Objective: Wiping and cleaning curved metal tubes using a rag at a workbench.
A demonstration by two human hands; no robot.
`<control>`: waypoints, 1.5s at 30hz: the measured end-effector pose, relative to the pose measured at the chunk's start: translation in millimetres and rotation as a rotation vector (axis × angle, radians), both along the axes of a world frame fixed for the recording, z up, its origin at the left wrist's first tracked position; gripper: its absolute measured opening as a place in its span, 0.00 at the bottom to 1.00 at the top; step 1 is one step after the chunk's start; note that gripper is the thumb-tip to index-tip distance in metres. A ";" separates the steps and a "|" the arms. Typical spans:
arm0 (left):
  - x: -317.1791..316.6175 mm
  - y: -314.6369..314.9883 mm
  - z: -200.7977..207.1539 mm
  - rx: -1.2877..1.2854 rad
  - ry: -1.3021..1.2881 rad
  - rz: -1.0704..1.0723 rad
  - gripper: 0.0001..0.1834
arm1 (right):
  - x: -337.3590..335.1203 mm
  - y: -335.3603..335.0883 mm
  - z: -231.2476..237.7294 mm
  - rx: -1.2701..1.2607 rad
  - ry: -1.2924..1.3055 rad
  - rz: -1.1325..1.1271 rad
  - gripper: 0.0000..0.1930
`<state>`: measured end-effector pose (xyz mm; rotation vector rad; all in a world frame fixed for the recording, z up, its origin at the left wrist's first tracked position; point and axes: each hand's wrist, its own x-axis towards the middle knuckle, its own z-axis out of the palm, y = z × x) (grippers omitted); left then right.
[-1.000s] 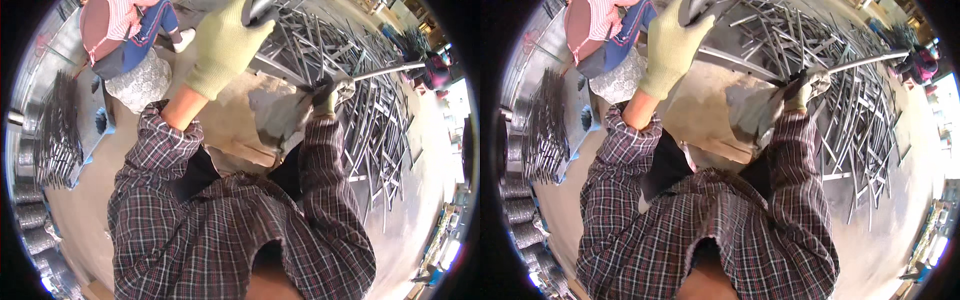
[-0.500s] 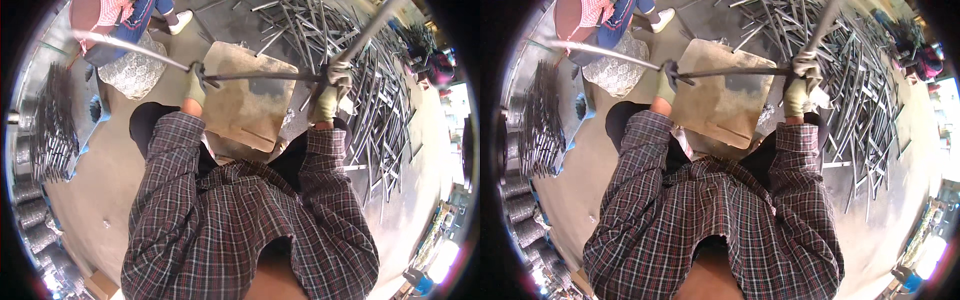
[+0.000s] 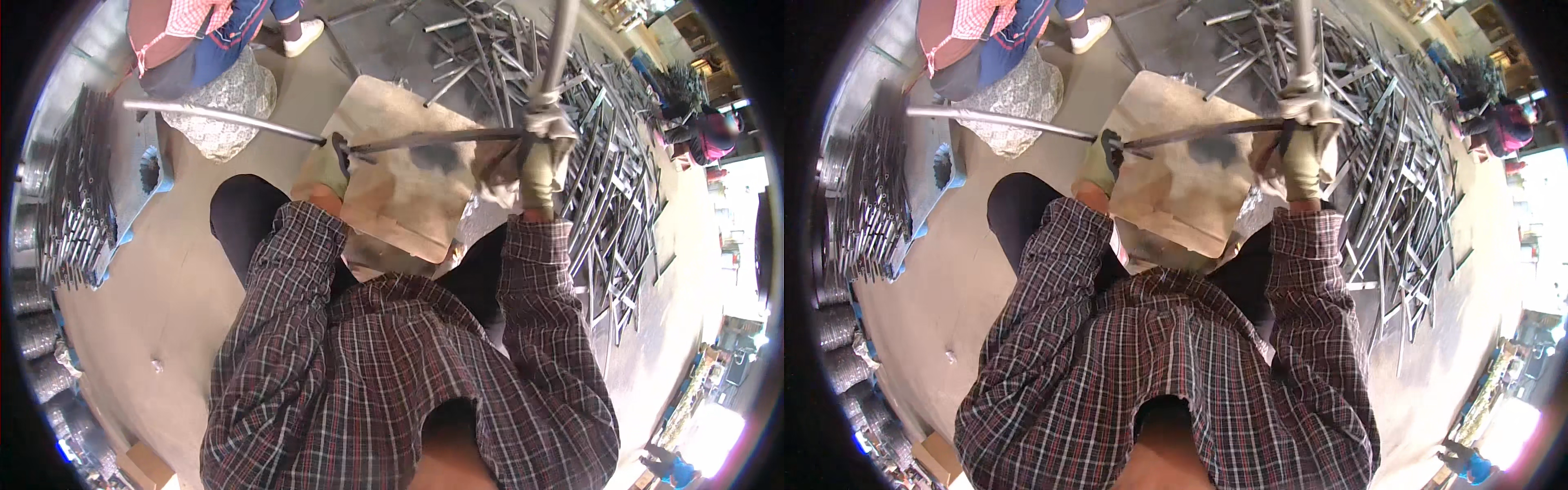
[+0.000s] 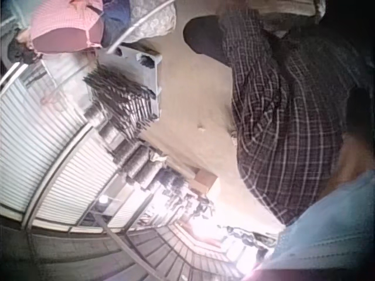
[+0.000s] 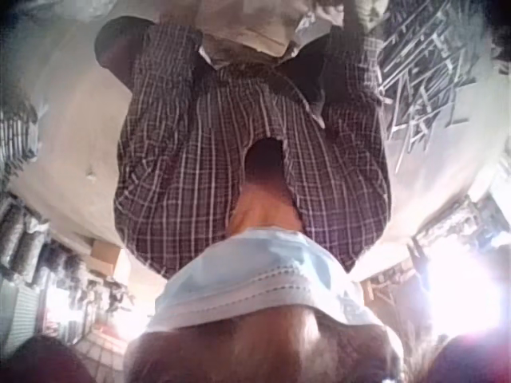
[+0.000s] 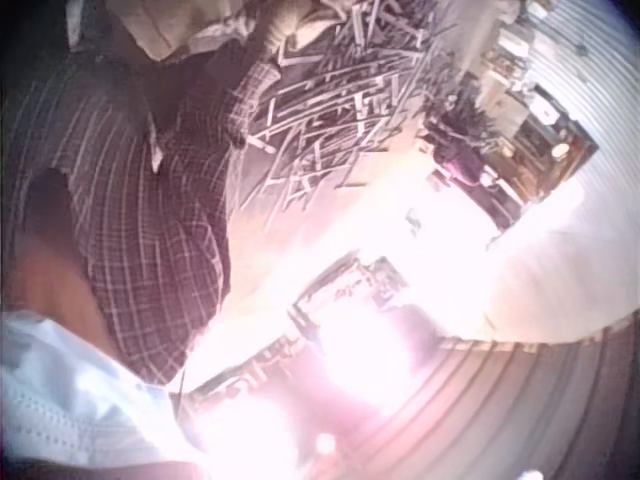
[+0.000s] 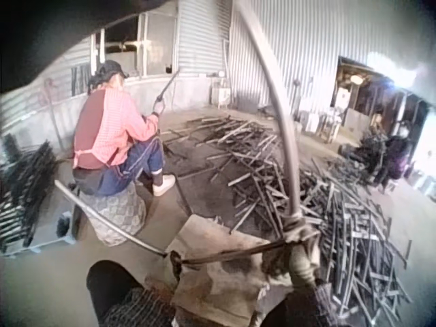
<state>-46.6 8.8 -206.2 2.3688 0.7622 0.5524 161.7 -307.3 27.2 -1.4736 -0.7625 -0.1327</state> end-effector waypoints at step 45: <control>136.5 -113.6 379.1 0.252 -0.481 -0.415 0.16 | 114.2 -113.9 -141.3 0.883 0.682 -0.552 0.08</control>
